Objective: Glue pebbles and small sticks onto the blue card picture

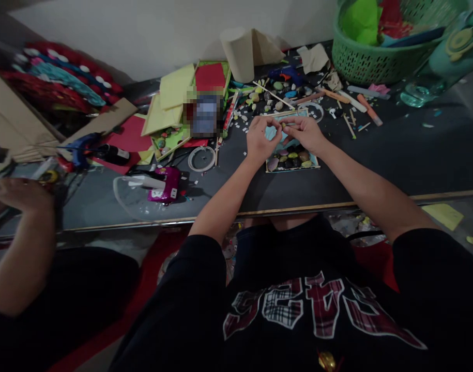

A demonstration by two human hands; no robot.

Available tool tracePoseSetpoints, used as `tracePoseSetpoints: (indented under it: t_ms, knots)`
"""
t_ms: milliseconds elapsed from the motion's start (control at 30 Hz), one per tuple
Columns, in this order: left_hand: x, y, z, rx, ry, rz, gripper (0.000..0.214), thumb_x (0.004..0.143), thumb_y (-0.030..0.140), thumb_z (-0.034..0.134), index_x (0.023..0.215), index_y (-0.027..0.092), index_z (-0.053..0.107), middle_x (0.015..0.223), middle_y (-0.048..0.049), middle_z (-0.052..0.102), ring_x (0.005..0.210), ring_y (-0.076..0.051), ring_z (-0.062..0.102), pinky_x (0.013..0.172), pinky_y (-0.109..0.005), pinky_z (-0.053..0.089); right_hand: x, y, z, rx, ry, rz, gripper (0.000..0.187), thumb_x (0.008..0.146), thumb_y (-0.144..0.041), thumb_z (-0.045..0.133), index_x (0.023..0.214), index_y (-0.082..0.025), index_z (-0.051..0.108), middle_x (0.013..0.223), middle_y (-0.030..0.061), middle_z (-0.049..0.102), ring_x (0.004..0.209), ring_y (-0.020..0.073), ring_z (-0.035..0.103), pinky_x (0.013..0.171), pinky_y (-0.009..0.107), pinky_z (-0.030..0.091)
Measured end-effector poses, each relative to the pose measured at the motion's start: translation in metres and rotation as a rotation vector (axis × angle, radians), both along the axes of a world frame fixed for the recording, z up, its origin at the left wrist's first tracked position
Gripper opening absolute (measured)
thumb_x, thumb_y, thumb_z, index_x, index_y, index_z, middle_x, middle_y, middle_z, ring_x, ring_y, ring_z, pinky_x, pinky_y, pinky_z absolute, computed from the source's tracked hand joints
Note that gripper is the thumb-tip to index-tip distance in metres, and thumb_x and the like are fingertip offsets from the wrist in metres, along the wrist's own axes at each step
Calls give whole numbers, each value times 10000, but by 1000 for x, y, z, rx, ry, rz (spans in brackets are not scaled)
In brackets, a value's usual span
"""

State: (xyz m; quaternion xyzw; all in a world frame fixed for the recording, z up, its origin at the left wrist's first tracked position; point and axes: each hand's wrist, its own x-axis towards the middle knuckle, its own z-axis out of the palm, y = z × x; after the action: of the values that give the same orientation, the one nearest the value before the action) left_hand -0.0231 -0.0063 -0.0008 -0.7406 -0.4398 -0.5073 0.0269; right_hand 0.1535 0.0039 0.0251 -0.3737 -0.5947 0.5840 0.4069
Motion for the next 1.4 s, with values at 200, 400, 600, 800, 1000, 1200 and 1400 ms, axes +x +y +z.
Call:
tracePoseSetpoints:
  t_ms: [200, 400, 600, 800, 1000, 1200, 1400]
  knots:
    - [0, 5, -11, -57, -48, 9, 168, 915, 360, 634, 929, 246, 511, 842, 2, 626, 848, -174, 654, 828, -365, 545, 0, -1, 0, -2, -2, 20, 400, 769, -405, 841, 1059, -174, 690, 799, 31, 722, 643, 179, 684, 740, 394, 606]
    - [0, 8, -17, -133, -40, -45, 197, 907, 361, 654, 947, 246, 499, 885, -14, 614, 905, -201, 645, 879, -411, 528, 0, -2, 0, 24, 11, 62, 336, 765, -388, 838, 982, -197, 667, 753, -4, 729, 621, 157, 678, 723, 379, 631]
    - [-1, 9, -14, -153, -9, -53, 285, 886, 407, 668, 825, 248, 440, 822, -25, 604, 929, -236, 624, 881, -424, 505, -2, 2, -5, 10, 4, 70, 321, 774, -364, 836, 961, -198, 634, 737, -4, 726, 610, 161, 685, 694, 374, 636]
    - [0, 10, -13, -146, -39, -61, 314, 869, 392, 682, 792, 245, 415, 789, -14, 587, 896, -228, 621, 877, -417, 508, 1, 5, -10, 55, -20, 87, 434, 758, -497, 829, 1008, -206, 625, 779, 12, 726, 606, 178, 684, 706, 408, 620]
    - [-1, 6, -7, -191, -97, -14, 209, 843, 277, 703, 821, 237, 499, 808, -8, 594, 943, -218, 632, 911, -393, 518, 4, 7, -10, 110, -70, 52, 717, 658, -760, 765, 1100, -209, 647, 866, 53, 724, 756, 252, 723, 771, 463, 612]
    - [-12, 4, 4, -154, -110, 156, 54, 921, 288, 606, 946, 249, 634, 1095, -62, 668, 1211, -269, 583, 1117, -461, 430, 4, 2, -2, 126, -65, 14, 662, 700, -744, 744, 1093, -214, 685, 1004, 74, 758, 705, 201, 698, 761, 444, 627]
    - [-16, 7, 8, -146, -111, 264, 198, 944, 251, 540, 1076, 291, 684, 1344, -67, 595, 1394, -279, 463, 1217, -457, 329, 0, -1, -2, 152, -180, 36, 381, 670, -375, 873, 967, -169, 754, 923, 81, 769, 839, 229, 721, 916, 449, 598]
